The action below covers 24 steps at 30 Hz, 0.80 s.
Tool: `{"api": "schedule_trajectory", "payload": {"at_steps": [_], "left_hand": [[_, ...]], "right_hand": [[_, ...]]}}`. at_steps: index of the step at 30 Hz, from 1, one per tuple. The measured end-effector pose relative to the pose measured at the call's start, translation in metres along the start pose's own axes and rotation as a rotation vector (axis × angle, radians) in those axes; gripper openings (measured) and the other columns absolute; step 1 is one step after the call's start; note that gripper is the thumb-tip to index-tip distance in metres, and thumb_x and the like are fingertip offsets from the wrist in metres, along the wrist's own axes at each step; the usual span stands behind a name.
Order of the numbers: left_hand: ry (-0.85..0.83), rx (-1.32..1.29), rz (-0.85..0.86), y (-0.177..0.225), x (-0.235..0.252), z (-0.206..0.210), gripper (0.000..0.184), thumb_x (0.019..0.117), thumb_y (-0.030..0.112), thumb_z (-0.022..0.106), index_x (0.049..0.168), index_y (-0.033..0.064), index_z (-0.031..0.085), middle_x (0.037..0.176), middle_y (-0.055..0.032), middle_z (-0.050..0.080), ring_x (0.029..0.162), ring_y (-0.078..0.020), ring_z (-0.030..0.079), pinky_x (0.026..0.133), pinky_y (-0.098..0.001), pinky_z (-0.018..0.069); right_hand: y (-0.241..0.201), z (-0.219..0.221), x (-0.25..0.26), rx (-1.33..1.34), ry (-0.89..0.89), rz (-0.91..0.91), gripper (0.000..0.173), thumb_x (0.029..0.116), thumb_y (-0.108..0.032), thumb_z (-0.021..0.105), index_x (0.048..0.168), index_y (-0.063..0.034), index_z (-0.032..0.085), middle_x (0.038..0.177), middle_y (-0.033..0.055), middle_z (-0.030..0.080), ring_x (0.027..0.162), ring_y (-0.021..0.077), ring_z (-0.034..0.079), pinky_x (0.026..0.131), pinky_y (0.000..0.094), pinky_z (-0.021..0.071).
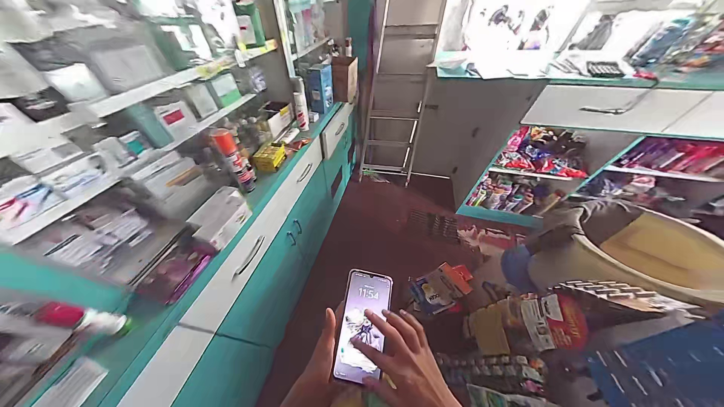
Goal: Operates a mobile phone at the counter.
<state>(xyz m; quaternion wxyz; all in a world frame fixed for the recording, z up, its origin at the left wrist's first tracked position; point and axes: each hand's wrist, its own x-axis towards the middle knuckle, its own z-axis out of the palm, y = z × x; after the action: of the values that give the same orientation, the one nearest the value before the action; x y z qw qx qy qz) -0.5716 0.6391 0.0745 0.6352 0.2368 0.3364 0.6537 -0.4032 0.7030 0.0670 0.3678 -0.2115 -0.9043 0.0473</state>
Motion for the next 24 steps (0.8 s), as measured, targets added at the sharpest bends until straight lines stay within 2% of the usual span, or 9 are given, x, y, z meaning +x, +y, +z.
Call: {"api": "schedule_trajectory", "payload": {"at_steps": [2,4,6,9,12,17,19,22,24], "left_hand": [[-0.057,0.029,-0.017,0.006,0.05,-0.003,0.094,0.0875,0.077,0.049,0.151,0.0097,0.035,0.128,-0.0007,0.069,0.116,-0.0142,0.068,0.098,-0.0368,0.0585],[-0.122,0.088,-0.002,0.01,0.105,-0.011,0.092,0.0891,0.076,0.048,0.15,0.0075,0.037,0.128,-0.0011,0.069,0.116,-0.0138,0.068,0.099,-0.0365,0.0577],[-0.176,0.154,0.021,0.013,0.161,-0.017,0.087,0.0918,0.073,0.047,0.148,0.0064,0.041,0.128,-0.0005,0.07,0.117,-0.0128,0.068,0.101,-0.0358,0.0564],[-0.242,0.221,0.049,0.025,0.252,-0.009,0.082,0.0938,0.069,0.048,0.146,0.0058,0.046,0.126,-0.0012,0.071,0.116,-0.0126,0.068,0.102,-0.0352,0.0554],[-0.285,0.249,0.048,0.04,0.344,0.011,0.082,0.0941,0.069,0.047,0.145,0.0049,0.048,0.125,-0.0023,0.072,0.114,-0.0129,0.069,0.101,-0.0351,0.056],[-0.255,0.328,0.09,0.062,0.487,0.049,0.081,0.0922,0.07,0.05,0.142,0.006,0.051,0.123,0.0,0.073,0.112,-0.0099,0.069,0.099,-0.033,0.0568],[-0.213,0.351,0.122,0.059,0.536,0.059,0.084,0.0925,0.071,0.05,0.144,0.0046,0.049,0.125,0.0015,0.071,0.113,-0.0083,0.068,0.1,-0.0325,0.056],[-0.198,0.347,0.184,0.054,0.615,0.076,0.079,0.0937,0.068,0.05,0.144,0.006,0.049,0.125,0.0051,0.071,0.114,-0.0052,0.067,0.101,-0.0294,0.0554],[-0.239,0.359,0.231,0.051,0.676,0.088,0.083,0.0939,0.068,0.049,0.145,0.003,0.047,0.127,0.0047,0.07,0.115,-0.004,0.066,0.101,-0.0279,0.0549]], "right_hand": [[0.051,0.004,0.024,-0.126,0.098,0.179,0.039,0.1003,-0.054,0.048,0.123,-0.0309,0.07,0.145,0.0062,0.058,0.137,0.0303,0.049,0.112,0.0547,0.0329],[0.113,-0.004,0.049,-0.214,0.171,0.396,0.059,0.1052,-0.057,0.035,0.135,-0.0156,0.064,0.147,0.0232,0.053,0.136,0.0439,0.049,0.106,0.0633,0.0386],[0.172,-0.011,0.067,-0.127,0.291,0.547,0.075,0.1056,-0.061,0.025,0.141,-0.0048,0.059,0.148,0.0292,0.05,0.137,0.0435,0.047,0.109,0.0582,0.0372],[0.252,-0.004,0.092,0.097,0.393,0.574,0.078,0.1051,-0.064,0.025,0.138,-0.0019,0.059,0.145,0.0215,0.055,0.138,0.0254,0.049,0.113,0.0403,0.0403],[0.316,0.012,0.124,0.324,0.322,0.619,0.075,0.1056,-0.061,0.031,0.138,0.0012,0.059,0.14,0.0208,0.059,0.12,0.0164,0.062,0.096,0.0309,0.0525],[0.397,0.018,0.197,0.81,0.173,0.726,0.082,0.1038,-0.064,0.032,0.144,0.0064,0.046,0.129,0.0087,0.066,0.097,0.0089,0.071,0.076,0.0303,0.0626],[0.431,0.018,0.222,0.943,0.107,0.717,0.085,0.1033,-0.064,0.033,0.146,0.0099,0.04,0.122,0.008,0.069,0.098,0.0071,0.071,0.079,0.0312,0.0622],[0.503,0.024,0.255,1.043,0.043,0.593,0.083,0.1059,-0.055,0.039,0.147,0.0155,0.026,0.128,0.0112,0.068,0.111,0.0049,0.068,0.094,0.0286,0.0578],[0.553,0.027,0.276,1.032,0.079,0.572,0.078,0.1072,-0.045,0.044,0.15,0.0165,0.021,0.131,0.0117,0.066,0.111,0.0053,0.068,0.093,0.0288,0.0586]]}}
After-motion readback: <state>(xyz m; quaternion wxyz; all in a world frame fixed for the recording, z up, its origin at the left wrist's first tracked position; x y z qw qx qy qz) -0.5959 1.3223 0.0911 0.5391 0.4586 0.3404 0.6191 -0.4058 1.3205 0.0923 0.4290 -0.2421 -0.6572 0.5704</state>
